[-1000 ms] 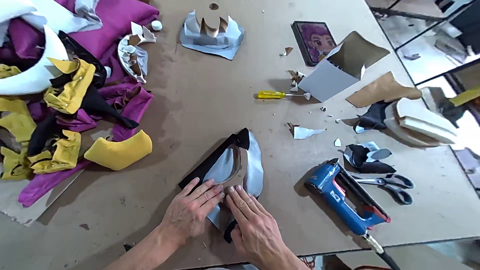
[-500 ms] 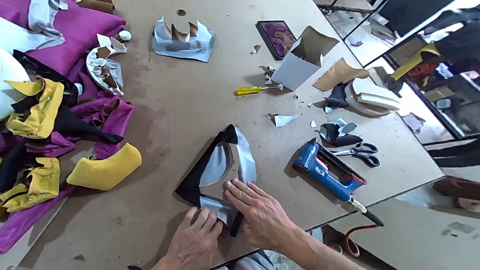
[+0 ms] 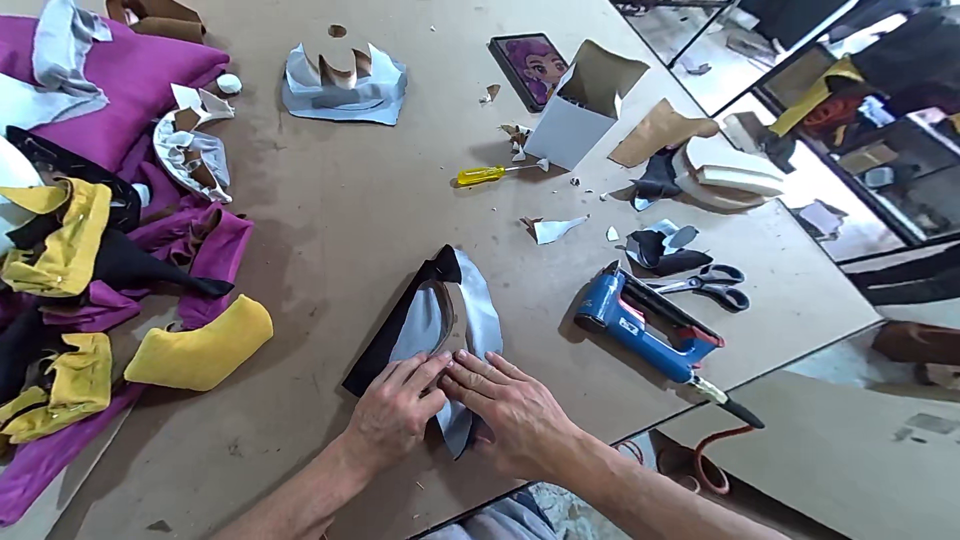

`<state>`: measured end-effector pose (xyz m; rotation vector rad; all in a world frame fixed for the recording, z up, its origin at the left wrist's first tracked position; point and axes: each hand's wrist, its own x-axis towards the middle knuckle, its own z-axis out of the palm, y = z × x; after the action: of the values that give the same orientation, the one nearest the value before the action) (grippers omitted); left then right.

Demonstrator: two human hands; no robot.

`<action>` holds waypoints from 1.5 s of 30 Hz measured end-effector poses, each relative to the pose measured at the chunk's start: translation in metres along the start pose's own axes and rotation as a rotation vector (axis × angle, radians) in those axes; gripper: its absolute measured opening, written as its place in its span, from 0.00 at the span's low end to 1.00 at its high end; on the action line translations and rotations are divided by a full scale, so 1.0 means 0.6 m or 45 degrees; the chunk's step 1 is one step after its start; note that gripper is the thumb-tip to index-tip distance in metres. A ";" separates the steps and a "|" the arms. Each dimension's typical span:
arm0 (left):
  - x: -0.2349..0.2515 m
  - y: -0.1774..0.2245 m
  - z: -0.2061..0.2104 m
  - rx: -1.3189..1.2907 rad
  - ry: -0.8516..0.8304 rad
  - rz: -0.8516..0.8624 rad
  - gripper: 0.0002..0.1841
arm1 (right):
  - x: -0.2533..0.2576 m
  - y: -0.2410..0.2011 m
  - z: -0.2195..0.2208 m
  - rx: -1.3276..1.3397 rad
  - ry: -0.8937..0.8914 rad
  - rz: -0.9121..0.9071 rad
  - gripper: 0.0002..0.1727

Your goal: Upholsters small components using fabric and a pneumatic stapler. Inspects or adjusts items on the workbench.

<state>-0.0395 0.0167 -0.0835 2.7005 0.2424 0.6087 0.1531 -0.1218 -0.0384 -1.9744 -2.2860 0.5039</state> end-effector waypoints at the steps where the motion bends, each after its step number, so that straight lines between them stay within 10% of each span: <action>1: 0.002 0.003 -0.004 -0.022 -0.016 -0.026 0.09 | -0.002 0.000 0.006 -0.009 0.059 -0.014 0.42; 10: 0.008 0.138 0.020 -0.019 0.014 -0.457 0.11 | -0.077 0.019 0.062 0.073 0.557 -0.152 0.16; 21: 0.031 0.078 0.019 -0.267 -0.157 -0.151 0.12 | -0.049 0.035 0.057 0.346 0.668 -0.135 0.12; 27: 0.028 0.080 0.031 -0.202 -0.094 -0.183 0.13 | -0.094 0.091 -0.023 0.440 0.745 0.468 0.16; 32: 0.034 0.079 0.031 -0.190 -0.063 -0.194 0.14 | -0.166 0.234 -0.060 -0.039 0.383 1.052 0.56; 39: 0.042 0.063 0.025 -0.124 -0.080 -0.094 0.14 | -0.175 0.290 -0.078 -0.038 0.236 1.282 0.45; 45: 0.047 0.043 0.019 -0.143 -0.131 0.013 0.14 | -0.306 0.065 -0.137 0.357 0.478 1.367 0.29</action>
<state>-0.0070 -0.0037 -0.0729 2.6167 0.1624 0.4696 0.2429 -0.2800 0.0553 -2.6712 -0.7577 0.4030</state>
